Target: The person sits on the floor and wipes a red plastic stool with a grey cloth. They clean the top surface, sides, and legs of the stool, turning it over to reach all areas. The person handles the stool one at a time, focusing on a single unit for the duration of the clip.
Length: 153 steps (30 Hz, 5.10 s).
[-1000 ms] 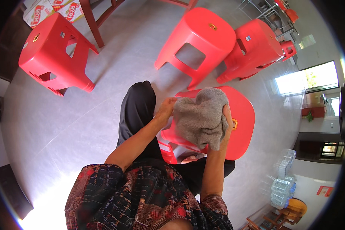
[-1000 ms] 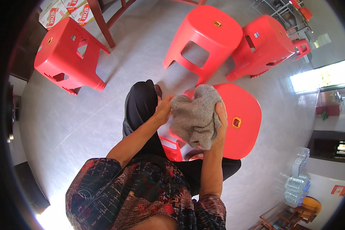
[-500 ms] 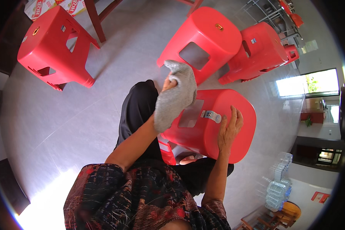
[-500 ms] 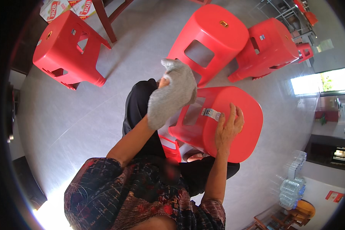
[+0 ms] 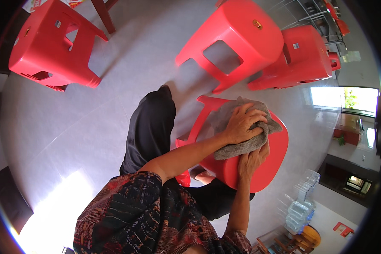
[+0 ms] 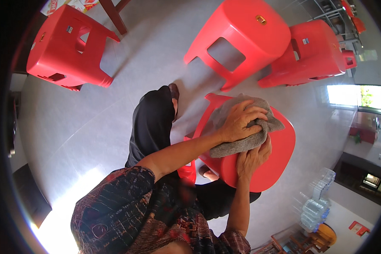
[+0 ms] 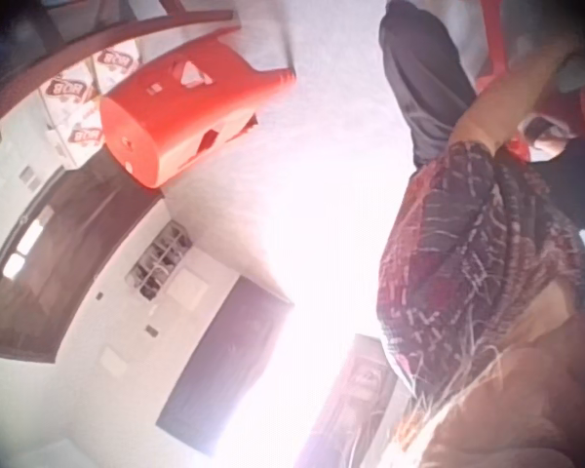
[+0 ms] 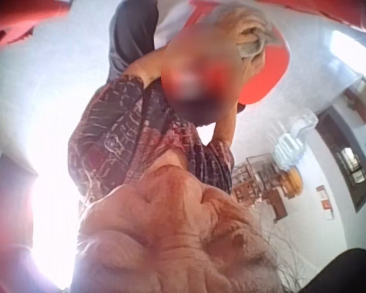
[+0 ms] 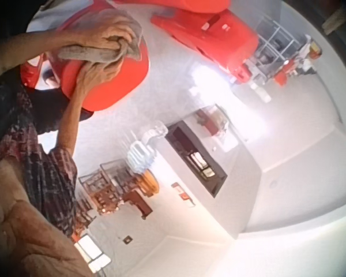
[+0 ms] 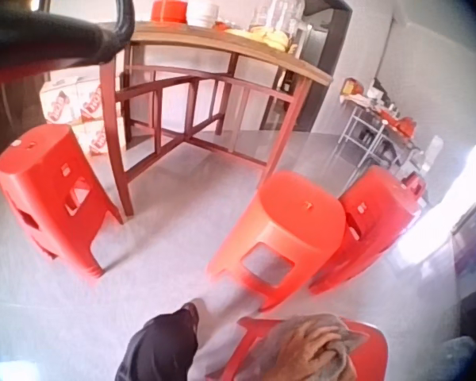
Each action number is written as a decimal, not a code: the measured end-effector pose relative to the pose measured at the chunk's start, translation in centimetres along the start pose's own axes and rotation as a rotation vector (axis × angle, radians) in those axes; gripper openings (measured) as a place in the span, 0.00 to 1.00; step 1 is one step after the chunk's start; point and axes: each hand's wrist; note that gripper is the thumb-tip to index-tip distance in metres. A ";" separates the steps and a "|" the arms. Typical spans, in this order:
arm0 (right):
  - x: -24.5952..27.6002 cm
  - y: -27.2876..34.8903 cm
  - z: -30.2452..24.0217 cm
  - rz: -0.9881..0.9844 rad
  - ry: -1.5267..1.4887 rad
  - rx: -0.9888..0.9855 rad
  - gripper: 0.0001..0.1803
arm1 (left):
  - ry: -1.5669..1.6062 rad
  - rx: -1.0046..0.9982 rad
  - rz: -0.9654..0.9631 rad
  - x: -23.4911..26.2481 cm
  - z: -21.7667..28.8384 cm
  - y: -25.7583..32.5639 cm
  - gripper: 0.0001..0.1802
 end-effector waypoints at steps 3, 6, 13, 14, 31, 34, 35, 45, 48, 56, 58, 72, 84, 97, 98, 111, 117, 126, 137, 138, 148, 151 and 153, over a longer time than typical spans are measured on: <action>0.6 -0.3 -0.8 -0.045 0.028 -0.014 0.32 | 0.112 -0.028 0.010 0.0 -1.9 -1.5 0.15; 0.9 -0.5 -1.3 -0.068 0.042 -0.054 0.31 | 0.254 -0.007 0.073 -1.2 -4.8 -2.6 0.14; 1.4 -1.1 -2.5 -0.128 -0.005 -0.073 0.30 | 0.006 0.402 -0.213 -1.9 -14.7 -1.5 0.18; 1.4 -1.2 -2.3 -0.135 -0.007 -0.079 0.30 | -0.126 0.486 -0.302 -2.1 -16.1 -0.9 0.19; 1.4 -1.4 -0.9 -0.193 -0.005 -0.141 0.36 | 0.032 0.835 -0.640 -5.9 -40.0 4.5 0.34; 1.5 -1.5 -0.8 -0.204 -0.039 -0.141 0.37 | -0.096 0.779 -0.648 -6.2 -44.6 5.4 0.32; 1.5 -1.6 -0.8 -0.209 -0.050 -0.134 0.37 | -0.138 0.698 -0.628 -5.6 -45.8 6.3 0.30; 1.3 -1.5 -0.7 -0.189 -0.053 -0.151 0.37 | -0.234 0.805 -0.588 -4.6 -43.5 5.3 0.23; 1.2 -1.5 -0.9 -0.162 -0.046 -0.137 0.37 | -0.214 0.810 -0.557 -4.6 -40.5 4.4 0.22; 1.4 -1.7 -1.8 -0.138 -0.033 -0.082 0.32 | -0.102 0.710 -0.108 -4.5 -30.1 5.0 0.17; 1.3 -1.7 -2.1 -0.123 -0.056 -0.048 0.31 | -0.199 0.648 -0.113 -3.8 -29.1 6.9 0.18; 1.0 -1.1 -2.0 -0.018 -0.005 -0.020 0.29 | -0.336 0.616 -0.589 -1.9 -22.9 19.0 0.18; 0.8 -0.5 -0.9 0.041 0.004 0.001 0.28 | 0.387 1.183 -0.133 0.9 -12.2 17.7 0.14; 0.6 -0.7 -1.0 0.049 -0.019 0.018 0.29 | 0.706 0.831 -0.131 5.1 3.0 15.5 0.16; 0.6 -0.7 -1.2 0.042 -0.027 0.007 0.29 | 0.605 0.688 -0.065 4.3 2.6 15.2 0.16; 0.9 -0.7 -1.1 0.032 -0.021 -0.022 0.29 | 0.253 0.310 -0.023 1.3 -3.3 3.1 0.17; 0.2 -0.9 -0.4 0.054 -0.056 0.023 0.28 | 0.259 0.218 -0.078 1.6 -1.8 10.5 0.19; 0.6 -0.5 -0.6 0.049 -0.045 0.005 0.27 | 0.219 0.608 -0.100 -0.3 0.4 21.3 0.27; 0.7 -0.8 -0.9 0.008 -0.083 -0.040 0.28 | 0.175 1.062 -0.185 0.0 -8.7 17.5 0.40; 0.8 -0.8 -0.9 0.007 -0.079 -0.049 0.28 | 0.075 0.944 -0.283 0.0 -9.8 17.0 0.37; 0.8 -1.2 -1.5 -0.020 -0.028 -0.047 0.28 | -0.252 0.603 0.199 -4.9 -18.4 11.6 0.25; 0.9 -1.2 -1.1 -0.005 -0.027 -0.046 0.28 | 0.114 0.604 0.257 -3.0 -20.4 11.9 0.21; 0.8 -1.0 -0.7 0.002 -0.030 -0.044 0.28 | 0.221 0.643 0.233 -2.1 -20.4 12.3 0.18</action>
Point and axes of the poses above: each hand's wrist, its own y-axis away from the middle knuckle, its own x-axis out of the back of the hand, z = x × y, and after that the axes turned 2 degrees about -x, right-handed
